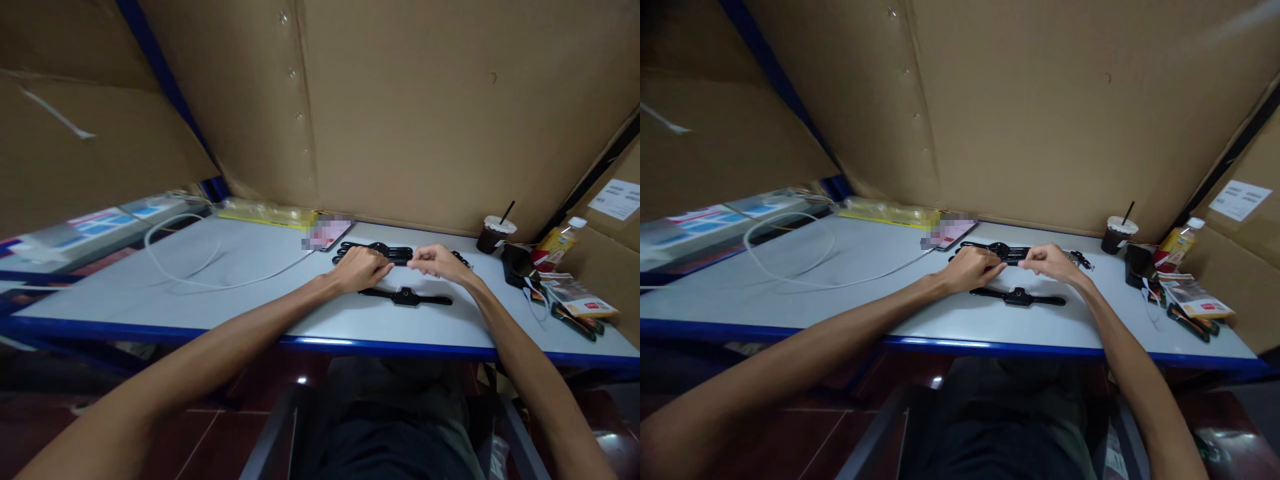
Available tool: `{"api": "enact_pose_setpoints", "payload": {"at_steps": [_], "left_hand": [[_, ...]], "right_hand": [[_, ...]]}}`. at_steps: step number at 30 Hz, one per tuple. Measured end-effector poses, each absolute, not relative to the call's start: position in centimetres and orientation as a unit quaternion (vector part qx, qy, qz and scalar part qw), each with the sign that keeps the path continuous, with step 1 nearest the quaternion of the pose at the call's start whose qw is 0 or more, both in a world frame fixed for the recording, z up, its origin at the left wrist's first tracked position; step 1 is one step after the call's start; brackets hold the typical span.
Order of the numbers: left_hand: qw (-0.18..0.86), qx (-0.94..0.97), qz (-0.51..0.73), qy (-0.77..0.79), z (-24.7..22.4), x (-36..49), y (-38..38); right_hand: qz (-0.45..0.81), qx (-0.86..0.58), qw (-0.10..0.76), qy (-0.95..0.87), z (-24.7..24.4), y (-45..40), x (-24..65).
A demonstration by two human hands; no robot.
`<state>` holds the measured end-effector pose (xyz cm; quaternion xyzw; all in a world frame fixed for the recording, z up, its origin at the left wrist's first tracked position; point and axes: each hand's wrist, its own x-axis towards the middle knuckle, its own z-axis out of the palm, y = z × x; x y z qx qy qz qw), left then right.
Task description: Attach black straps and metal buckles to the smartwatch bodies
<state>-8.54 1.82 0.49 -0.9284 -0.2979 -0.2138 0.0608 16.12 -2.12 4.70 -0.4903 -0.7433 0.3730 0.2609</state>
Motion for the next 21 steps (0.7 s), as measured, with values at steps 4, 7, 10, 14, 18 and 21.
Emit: {"api": "enact_pose_setpoints", "payload": {"at_steps": [4, 7, 10, 14, 18, 21], "left_hand": [[0.062, -0.929, -0.206, -0.301, 0.7, -8.5, 1.7], [0.064, -0.93, -0.208, -0.295, 0.8, -8.5, 1.7], [0.065, -0.929, -0.214, -0.295, 0.6, -8.6, 1.8], [0.062, -0.929, -0.214, -0.294, 0.4, -8.7, 1.9], [0.055, -0.931, -0.213, -0.292, 0.4, -8.6, 1.9], [0.054, -0.931, -0.21, -0.294, 0.3, -8.6, 1.9]], "right_hand": [[0.234, -0.563, 0.405, -0.681, 5.2, -1.2, 18.7], [0.054, -0.647, 0.394, -0.651, 5.1, -0.4, 21.0], [-0.038, -0.731, 0.292, -0.616, 5.0, -0.2, 23.0], [-0.062, -0.796, 0.175, -0.577, 5.2, -0.5, 25.2], [-0.037, -0.817, 0.077, -0.57, 5.0, -0.7, 27.1], [0.035, -0.817, 0.017, -0.575, 4.8, -0.6, 27.8]]}}
